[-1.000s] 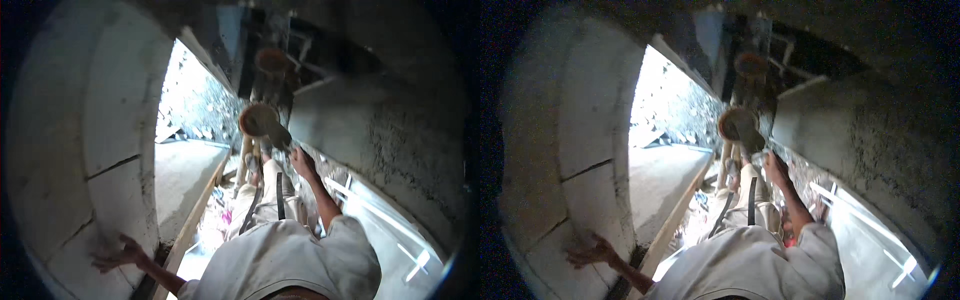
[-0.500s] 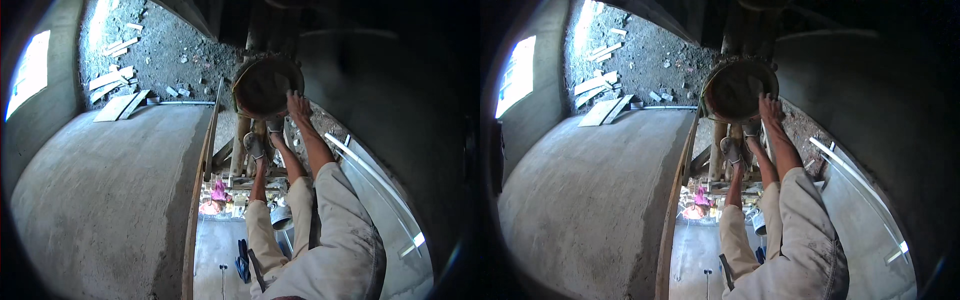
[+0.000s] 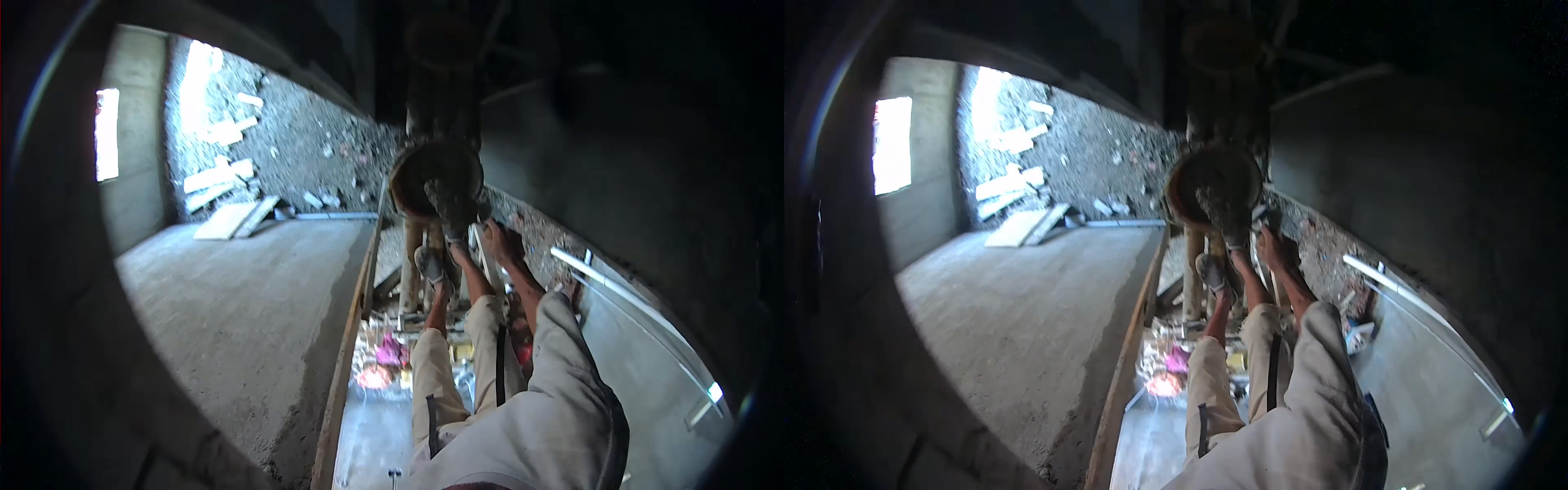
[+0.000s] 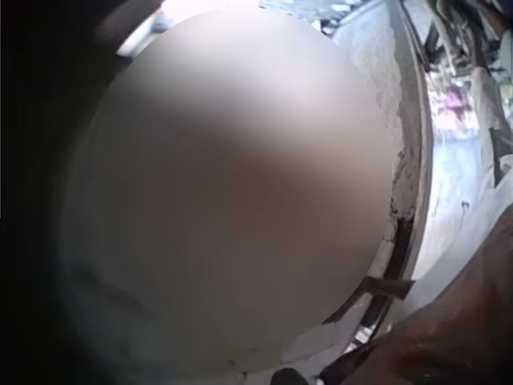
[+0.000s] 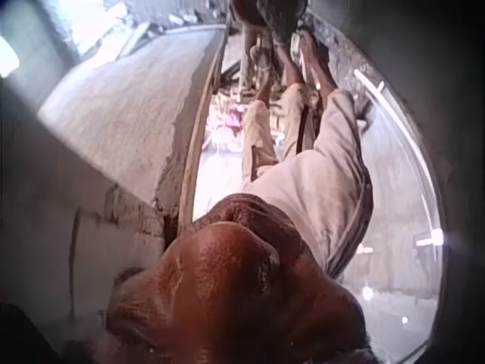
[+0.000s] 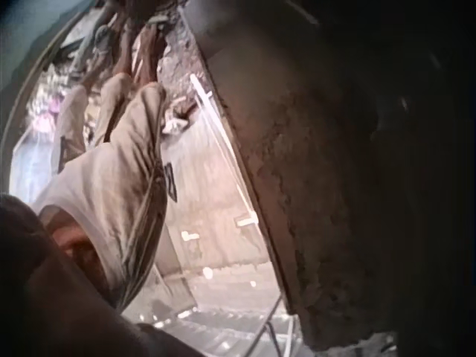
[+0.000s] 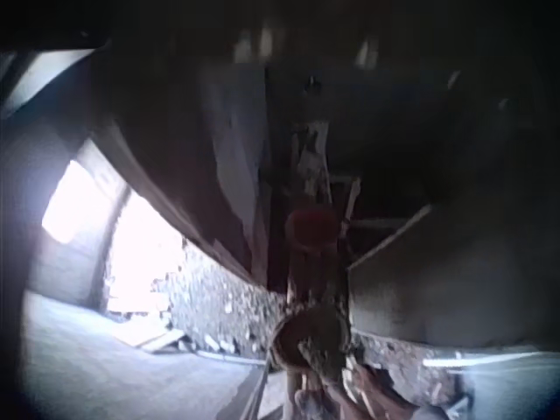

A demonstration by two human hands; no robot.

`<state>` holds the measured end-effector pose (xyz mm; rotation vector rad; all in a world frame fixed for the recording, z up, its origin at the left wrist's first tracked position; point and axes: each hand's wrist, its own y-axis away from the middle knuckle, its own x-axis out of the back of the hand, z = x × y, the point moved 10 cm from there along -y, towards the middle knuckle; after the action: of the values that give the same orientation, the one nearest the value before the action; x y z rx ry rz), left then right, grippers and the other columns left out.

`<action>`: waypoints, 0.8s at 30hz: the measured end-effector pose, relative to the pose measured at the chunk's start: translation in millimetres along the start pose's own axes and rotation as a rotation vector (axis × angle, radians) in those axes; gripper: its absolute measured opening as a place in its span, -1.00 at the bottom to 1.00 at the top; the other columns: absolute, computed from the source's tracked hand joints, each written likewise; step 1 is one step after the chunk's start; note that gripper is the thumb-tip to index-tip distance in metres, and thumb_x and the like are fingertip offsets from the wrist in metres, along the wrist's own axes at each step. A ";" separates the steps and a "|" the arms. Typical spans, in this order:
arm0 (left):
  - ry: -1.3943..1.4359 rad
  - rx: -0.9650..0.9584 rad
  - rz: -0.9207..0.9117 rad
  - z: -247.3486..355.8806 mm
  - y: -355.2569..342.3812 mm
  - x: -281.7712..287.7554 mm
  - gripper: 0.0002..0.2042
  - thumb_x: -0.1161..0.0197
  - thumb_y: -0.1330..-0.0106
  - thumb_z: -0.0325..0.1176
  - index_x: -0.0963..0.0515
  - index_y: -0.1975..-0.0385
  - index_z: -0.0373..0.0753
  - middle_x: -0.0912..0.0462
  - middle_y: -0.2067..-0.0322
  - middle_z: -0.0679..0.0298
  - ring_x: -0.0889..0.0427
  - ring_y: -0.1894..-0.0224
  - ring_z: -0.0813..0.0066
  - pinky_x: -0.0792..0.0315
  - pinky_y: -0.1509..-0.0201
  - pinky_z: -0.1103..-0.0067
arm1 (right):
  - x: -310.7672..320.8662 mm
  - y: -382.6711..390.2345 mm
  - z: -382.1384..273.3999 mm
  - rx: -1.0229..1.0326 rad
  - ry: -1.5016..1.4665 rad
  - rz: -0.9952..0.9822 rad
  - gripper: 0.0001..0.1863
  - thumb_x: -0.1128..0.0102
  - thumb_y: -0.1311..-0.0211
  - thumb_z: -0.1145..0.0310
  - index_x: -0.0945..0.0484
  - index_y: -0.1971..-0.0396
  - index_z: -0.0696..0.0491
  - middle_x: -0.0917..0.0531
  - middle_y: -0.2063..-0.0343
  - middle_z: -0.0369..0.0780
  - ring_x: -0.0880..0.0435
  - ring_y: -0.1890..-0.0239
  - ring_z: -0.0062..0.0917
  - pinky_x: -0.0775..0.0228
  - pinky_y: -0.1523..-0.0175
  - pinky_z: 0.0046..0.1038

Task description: The person stands on scaffolding, scoops mortar from a container using a trowel, and applies and spreads the mortar onto the wall and ceiling.

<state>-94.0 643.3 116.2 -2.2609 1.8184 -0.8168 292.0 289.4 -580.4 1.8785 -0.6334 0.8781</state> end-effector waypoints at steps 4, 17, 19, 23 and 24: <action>0.127 0.056 0.023 -33.2 3.5 22.7 -0.46 0.05 -0.33 0.01 -0.17 -0.24 -0.13 -0.20 -0.23 0.00 -0.12 -0.28 -0.12 0.19 -0.27 -0.09 | 143.5 63.1 -67.9 -0.003 0.048 -0.029 -0.64 -0.16 -0.02 0.20 -0.42 0.15 -0.04 -0.61 0.36 -0.05 -0.58 0.31 -0.09 -0.40 0.30 -0.11; 0.229 0.375 0.142 -67.9 23.3 72.9 -0.53 0.00 -0.31 -0.07 -0.22 -0.22 0.05 -0.19 -0.25 0.06 -0.04 -0.32 -0.08 0.22 -0.25 -0.19 | 658.3 404.9 -442.5 1.487 -0.056 0.619 -0.58 -0.23 -0.05 0.11 -0.50 0.14 0.03 -0.58 0.47 -0.13 -0.61 0.43 -0.33 -0.44 0.33 -0.31; 0.209 0.396 0.094 -67.0 21.7 76.1 -0.58 0.00 -0.31 -0.09 -0.30 -0.16 0.00 -0.18 -0.26 0.08 -0.02 -0.34 -0.05 0.27 -0.27 -0.18 | 708.7 460.2 -494.9 1.648 0.023 0.616 -0.57 -0.22 -0.06 0.09 -0.50 0.15 0.06 -0.58 0.47 -0.14 -0.61 0.45 -0.30 -0.42 0.34 -0.30; 0.177 0.388 0.129 -69.7 11.6 74.8 -0.64 -0.02 -0.30 -0.11 -0.41 -0.05 -0.04 -0.19 -0.25 0.10 -0.03 -0.34 -0.02 0.28 -0.28 -0.17 | 796.9 602.6 -557.8 2.258 -0.076 0.617 -0.61 -0.23 -0.11 0.11 -0.54 0.16 0.08 -0.62 0.47 -0.25 -0.58 0.51 -0.52 -0.44 0.40 -0.44; 0.206 0.409 0.126 -70.2 12.6 71.9 -0.67 -0.02 -0.30 -0.11 -0.44 -0.02 -0.03 -0.21 -0.24 0.12 -0.04 -0.33 -0.02 0.27 -0.28 -0.17 | 812.4 629.3 -567.9 2.236 -0.033 0.577 -0.59 -0.21 -0.13 0.10 -0.53 0.15 0.10 -0.61 0.47 -0.25 -0.57 0.51 -0.55 -0.44 0.40 -0.46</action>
<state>-129.5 588.9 193.8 -1.8462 1.6590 -1.2993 154.1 481.9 569.6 3.5688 0.1683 2.5075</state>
